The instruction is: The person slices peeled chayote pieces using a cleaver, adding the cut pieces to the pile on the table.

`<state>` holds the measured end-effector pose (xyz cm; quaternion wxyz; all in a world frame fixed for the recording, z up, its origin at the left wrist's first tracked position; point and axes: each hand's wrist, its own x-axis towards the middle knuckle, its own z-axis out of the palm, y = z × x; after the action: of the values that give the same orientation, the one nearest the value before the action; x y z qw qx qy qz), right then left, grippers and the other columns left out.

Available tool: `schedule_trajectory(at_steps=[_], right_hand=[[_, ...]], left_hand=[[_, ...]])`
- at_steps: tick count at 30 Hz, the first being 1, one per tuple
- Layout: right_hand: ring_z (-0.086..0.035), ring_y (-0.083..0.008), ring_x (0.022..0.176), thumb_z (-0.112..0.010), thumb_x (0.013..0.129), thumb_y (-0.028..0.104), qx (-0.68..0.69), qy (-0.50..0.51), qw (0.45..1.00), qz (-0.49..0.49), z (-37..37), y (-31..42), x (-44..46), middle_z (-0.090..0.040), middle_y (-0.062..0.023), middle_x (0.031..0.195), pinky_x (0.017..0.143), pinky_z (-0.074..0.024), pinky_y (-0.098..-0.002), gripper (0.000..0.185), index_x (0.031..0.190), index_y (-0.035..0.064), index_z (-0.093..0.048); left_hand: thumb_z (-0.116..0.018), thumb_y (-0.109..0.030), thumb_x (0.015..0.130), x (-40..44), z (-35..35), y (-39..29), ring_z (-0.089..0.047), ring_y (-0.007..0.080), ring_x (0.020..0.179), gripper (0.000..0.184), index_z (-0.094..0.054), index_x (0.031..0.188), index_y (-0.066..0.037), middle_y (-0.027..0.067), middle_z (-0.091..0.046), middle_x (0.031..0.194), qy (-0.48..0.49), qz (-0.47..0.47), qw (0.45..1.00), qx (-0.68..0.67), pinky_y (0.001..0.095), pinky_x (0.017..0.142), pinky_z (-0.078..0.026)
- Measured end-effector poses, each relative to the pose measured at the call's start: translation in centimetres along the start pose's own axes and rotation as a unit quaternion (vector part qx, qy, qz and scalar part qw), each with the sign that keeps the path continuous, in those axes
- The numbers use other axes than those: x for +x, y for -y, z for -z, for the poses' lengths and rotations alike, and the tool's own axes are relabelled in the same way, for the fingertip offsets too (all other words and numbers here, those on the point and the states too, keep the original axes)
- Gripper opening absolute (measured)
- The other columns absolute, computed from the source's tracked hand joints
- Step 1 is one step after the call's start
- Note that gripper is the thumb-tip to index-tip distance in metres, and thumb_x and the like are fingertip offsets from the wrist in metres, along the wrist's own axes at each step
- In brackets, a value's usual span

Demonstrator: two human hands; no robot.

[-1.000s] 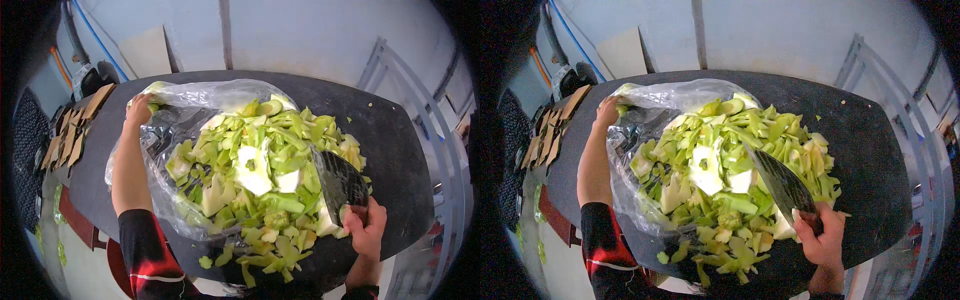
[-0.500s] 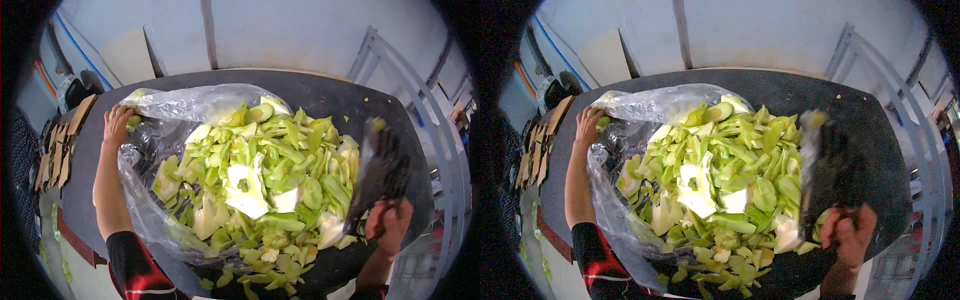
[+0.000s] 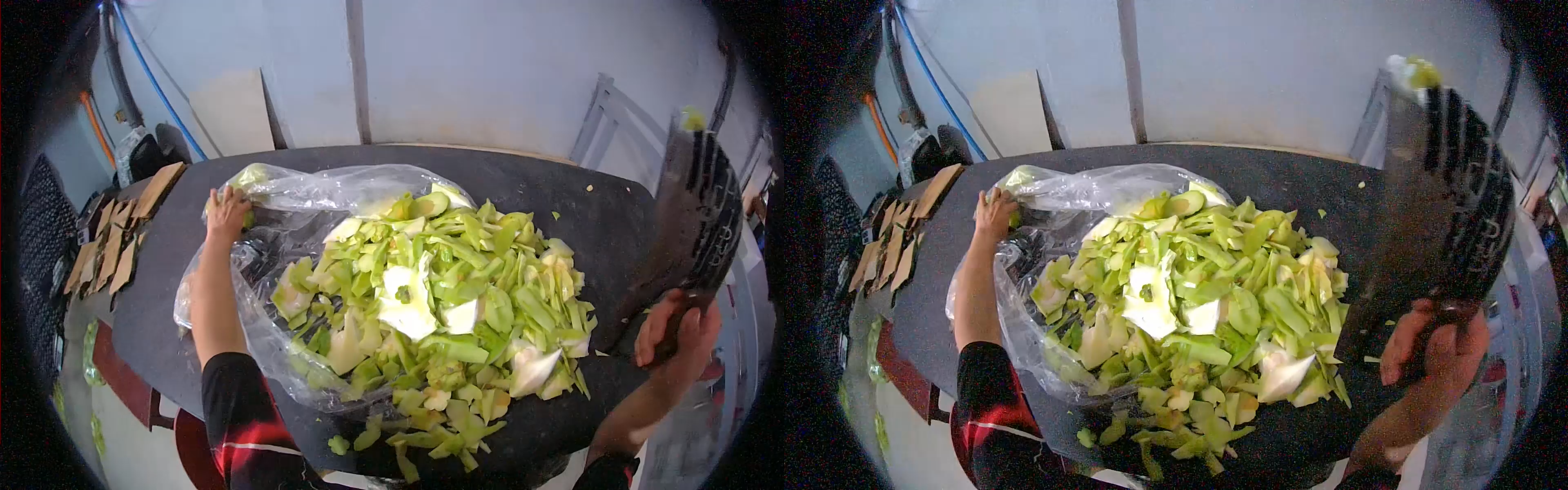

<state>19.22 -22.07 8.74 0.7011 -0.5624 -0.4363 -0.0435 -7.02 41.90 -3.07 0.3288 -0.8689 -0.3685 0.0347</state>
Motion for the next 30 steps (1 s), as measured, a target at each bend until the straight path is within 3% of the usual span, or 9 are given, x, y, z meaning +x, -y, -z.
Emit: schedule_trajectory(at_steps=[7, 10, 15, 18, 20, 24, 27, 29, 30], right_hand=[[-0.044, -0.0111, 0.04, -0.051, 0.101, 0.032, -0.012, 0.047, 0.999, 0.0, 0.1, 0.3, 0.7, -0.05, -0.0074, 0.064, 0.036, -0.0389, -0.0246, 0.038, 0.114, -0.0043, -0.049], [-0.046, -0.0109, 0.041, -0.053, 0.1, 0.03, 0.001, 0.058, 0.998, -0.011, 0.1, -0.4, 1.3, -0.051, -0.0074, 0.065, 0.037, -0.0388, -0.024, 0.036, 0.112, -0.0043, -0.05], [-0.046, -0.0112, 0.042, -0.055, 0.099, 0.029, 0.008, 0.075, 0.997, -0.018, 0.3, 0.6, 0.8, -0.052, -0.0073, 0.065, 0.038, -0.0383, -0.0232, 0.035, 0.111, -0.0045, -0.051], [-0.046, -0.0112, 0.042, -0.055, 0.099, 0.029, 0.008, 0.083, 0.997, -0.006, 0.9, 0.9, 0.0, -0.052, -0.0072, 0.065, 0.038, -0.0378, -0.023, 0.035, 0.111, -0.0046, -0.051], [-0.046, -0.0112, 0.042, -0.056, 0.099, 0.029, 0.014, 0.079, 0.997, 0.022, 1.3, 1.5, 0.0, -0.052, -0.0073, 0.065, 0.038, -0.0376, -0.0229, 0.036, 0.111, -0.0046, -0.051], [-0.046, -0.0106, 0.042, -0.056, 0.098, 0.025, 0.008, 0.104, 0.995, -0.002, 1.5, 2.7, -0.4, -0.052, -0.0076, 0.065, 0.038, -0.0369, -0.0226, 0.032, 0.109, -0.0048, -0.051], [-0.045, -0.0089, 0.043, -0.058, 0.096, 0.023, 0.028, 0.094, 0.995, -0.035, 0.3, 4.0, -0.5, -0.052, -0.0051, 0.063, 0.04, -0.0357, -0.0221, 0.03, 0.106, -0.0049, -0.053], [-0.045, -0.0074, 0.044, -0.06, 0.094, 0.023, 0.047, 0.077, 0.994, -0.069, -0.1, 4.6, -0.7, -0.053, -0.0025, 0.061, 0.042, -0.035, -0.0218, 0.03, 0.103, -0.005, -0.055], [-0.046, -0.0069, 0.045, -0.059, 0.094, 0.022, 0.024, 0.097, 0.992, -0.073, -0.1, 4.5, -0.8, -0.052, -0.002, 0.061, 0.043, -0.0354, -0.0214, 0.028, 0.102, -0.0044, -0.056]], left_hand=[[-0.068, -0.013, 0.077, -4.5, 2.4, -0.2, -0.04, 0.0246, 0.127, 0.035, -0.067, 0.112, -0.019, -0.0013, -0.057, 0.122, -0.135, -0.006, 0.985, -0.106, 0.0521, 0.106, -0.026], [-0.085, -0.018, 0.058, -5.9, 4.0, -1.2, -0.042, 0.028, 0.123, 0.057, -0.064, 0.111, -0.012, 0.0019, -0.059, 0.117, -0.221, 0.158, 0.896, -0.351, 0.0486, 0.098, -0.03], [-0.084, -0.021, 0.064, -7.1, 4.8, -1.1, -0.048, 0.0306, 0.115, 0.05, -0.063, 0.108, -0.008, 0.0068, -0.061, 0.108, -0.271, 0.212, 0.857, -0.383, 0.047, 0.092, -0.038], [-0.083, -0.023, 0.064, -8.1, 3.8, 0.3, -0.056, 0.0338, 0.103, 0.05, -0.063, 0.107, -0.007, 0.0106, -0.062, 0.11, -0.242, 0.169, 0.857, -0.422, 0.0432, 0.087, -0.045], [-0.083, -0.025, 0.064, -9.5, 4.1, -0.5, -0.061, 0.0383, 0.097, 0.055, -0.06, 0.11, -0.005, 0.0169, -0.063, 0.109, -0.16, 0.182, 0.915, -0.322, 0.0424, 0.086, -0.05], [-0.082, -0.026, 0.063, -11.8, 7.4, -1.8, -0.06, 0.0428, 0.109, 0.066, -0.055, 0.118, 0.0, 0.0261, -0.062, 0.114, -0.007, 0.207, 0.9, -0.383, 0.0459, 0.092, -0.05], [-0.081, -0.025, 0.063, -11.2, 3.8, -2.7, -0.06, 0.0436, 0.108, 0.066, -0.055, 0.117, 0.002, 0.0268, -0.063, 0.115, -0.019, 0.254, 0.906, -0.338, 0.0452, 0.091, -0.05], [-0.08, -0.024, 0.07, -11.7, 3.9, -3.0, -0.064, 0.0396, 0.101, 0.061, -0.054, 0.119, 0.0, 0.0211, -0.066, 0.108, 0.013, 0.301, 0.863, -0.407, 0.0478, 0.086, -0.053], [-0.079, -0.024, 0.074, -11.8, 3.9, -3.0, -0.064, 0.0361, 0.099, 0.058, -0.052, 0.12, 0.0, 0.0173, -0.065, 0.109, 0.059, 0.342, 0.716, -0.606, 0.049, 0.083, -0.054]])
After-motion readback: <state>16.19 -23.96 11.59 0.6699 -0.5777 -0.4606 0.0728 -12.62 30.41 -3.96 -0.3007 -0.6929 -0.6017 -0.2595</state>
